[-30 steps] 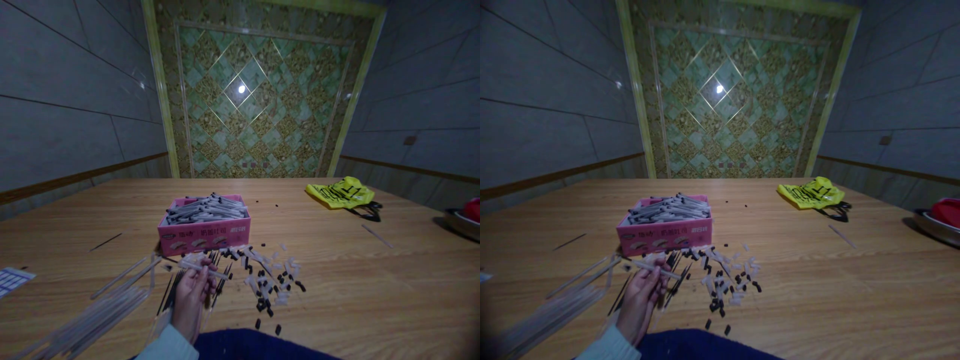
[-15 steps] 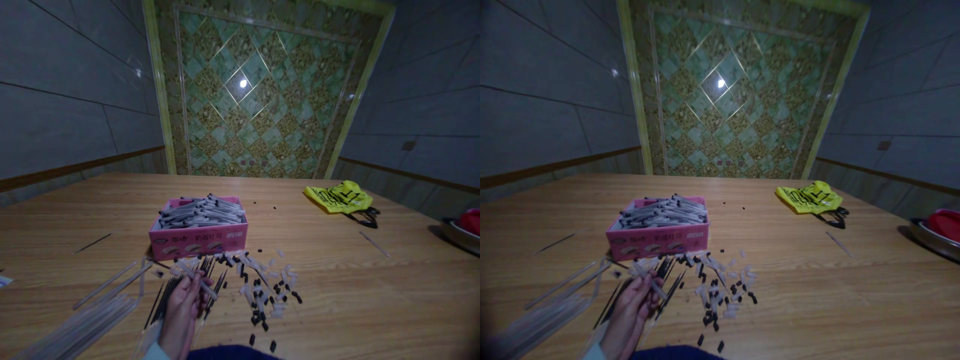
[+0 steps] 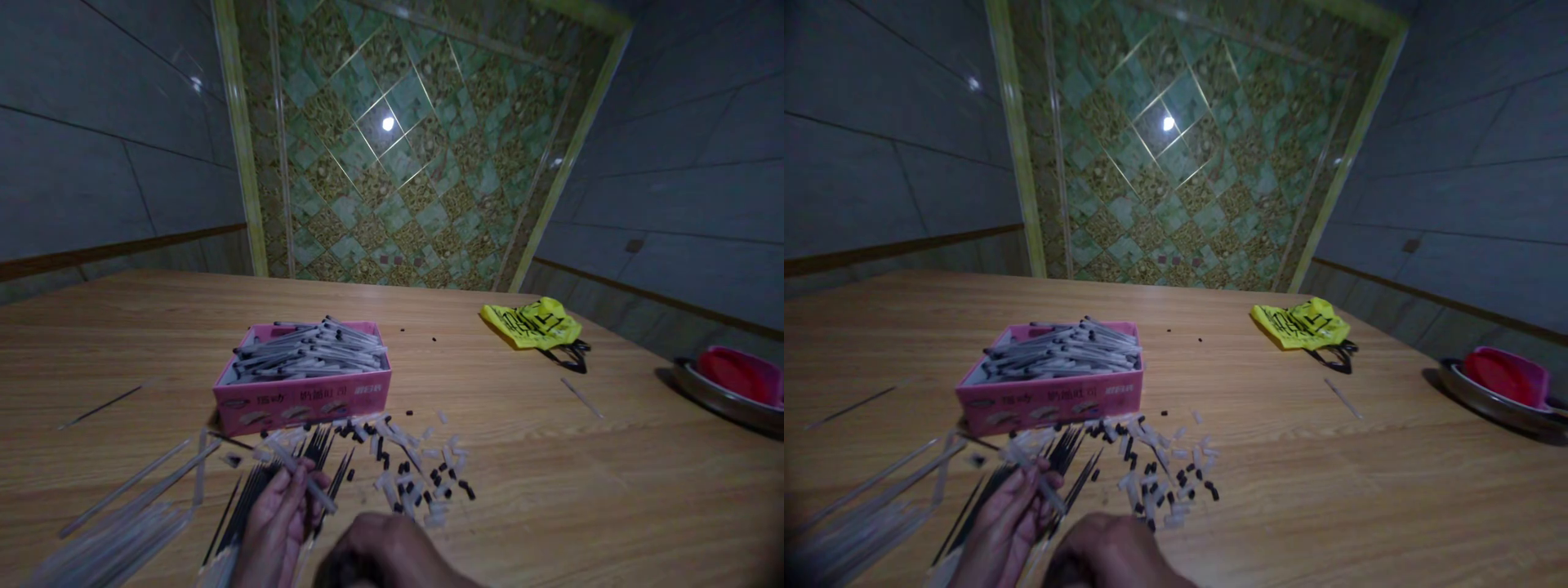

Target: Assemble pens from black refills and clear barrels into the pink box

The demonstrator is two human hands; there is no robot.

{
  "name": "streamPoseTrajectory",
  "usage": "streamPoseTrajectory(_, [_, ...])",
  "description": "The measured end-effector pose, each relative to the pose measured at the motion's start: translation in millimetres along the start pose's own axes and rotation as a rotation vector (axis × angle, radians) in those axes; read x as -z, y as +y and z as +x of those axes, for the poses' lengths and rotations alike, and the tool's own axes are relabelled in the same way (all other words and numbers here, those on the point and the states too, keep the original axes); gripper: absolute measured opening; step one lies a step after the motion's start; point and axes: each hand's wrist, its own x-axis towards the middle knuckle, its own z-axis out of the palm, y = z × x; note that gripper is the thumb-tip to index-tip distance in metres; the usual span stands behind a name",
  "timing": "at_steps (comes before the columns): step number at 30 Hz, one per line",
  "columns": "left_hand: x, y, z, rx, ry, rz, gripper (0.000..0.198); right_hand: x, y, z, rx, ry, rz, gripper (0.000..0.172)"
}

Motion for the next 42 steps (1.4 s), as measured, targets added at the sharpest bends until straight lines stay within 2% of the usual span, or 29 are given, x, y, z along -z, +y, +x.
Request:
streamPoseTrajectory(1, [-0.8, 0.7, -0.5, 0.005, 0.001, -0.005, 0.042, 11.1, 8.5, -2.1, -0.05, 0.041, -0.03, 0.029])
streamPoseTrajectory(3, [-2.0, 1.8, -0.9, 0.012, 0.005, -0.013, 0.041, 29.1, 25.7, -8.2, -0.254, 0.136, -0.237, 0.045])
streamPoseTrajectory(5, [-2.5, 2.0, -0.6, 0.015, 0.001, -0.015, 0.04, 37.6, 40.9, -14.2, -0.356, 0.103, -0.351, 0.066])
streamPoseTrajectory(8, [-2.5, 1.4, -0.5, 0.011, -0.025, -0.001, 0.038, 33.1, 55.1, -19.1, -0.419, 0.043, -0.357, 0.069])
streamPoseTrajectory(11, [-2.9, 1.6, -2.2, 0.006, -0.028, 0.024, 0.038, 20.6, 58.3, -16.9, -0.444, 0.063, -0.312, 0.066])
streamPoseTrajectory(17, [-3.5, 2.2, -3.9, 0.003, -0.042, 0.052, 0.036, 8.8, 60.4, 12.5, -0.377, 0.25, -0.226, 0.03])
streamPoseTrajectory(19, [-2.6, 1.6, -3.5, -0.001, -0.047, 0.05, 0.036, 12.5, 60.5, 21.4, -0.312, 0.31, -0.194, 0.028])
streamPoseTrajectory(21, [-1.9, 1.0, -3.2, 0.001, -0.056, 0.055, 0.035, 20.6, 56.4, 22.1, -0.258, 0.341, -0.19, 0.034])
streamPoseTrajectory(23, [-1.7, 0.8, -3.0, -0.004, -0.07, 0.062, 0.034, 30.2, 47.7, 12.9, -0.234, 0.278, -0.236, 0.035])
streamPoseTrajectory(26, [-3.1, 0.9, -2.9, -0.022, -0.082, 0.062, 0.031, 36.9, 33.1, -13.2, -0.173, 0.022, -0.36, 0.015])
streamPoseTrajectory(29, [-4.8, 0.9, -3.3, -0.015, -0.079, 0.063, 0.031, 28.3, 28.1, -36.2, -0.066, -0.064, -0.458, 0.02])
streamPoseTrajectory(31, [-5.5, 0.7, -3.9, -0.003, -0.078, 0.063, 0.031, 19.3, 30.2, -43.2, -0.001, -0.089, -0.482, 0.028])
streamPoseTrajectory(34, [-5.8, 0.6, -4.9, -0.006, -0.083, 0.062, 0.031, 12.5, 33.4, -43.5, 0.067, -0.107, -0.4, 0.031])
streamPoseTrajectory(38, [-5.4, 1.1, -5.7, -0.021, -0.093, 0.064, 0.027, 14.5, 32.4, -36.9, 0.077, -0.082, -0.276, 0.028])
streamPoseTrajectory(42, [-4.2, 0.9, -5.4, -0.029, -0.085, 0.06, 0.028, 11.5, 36.3, -23.9, 0.046, -0.006, -0.328, 0.02])
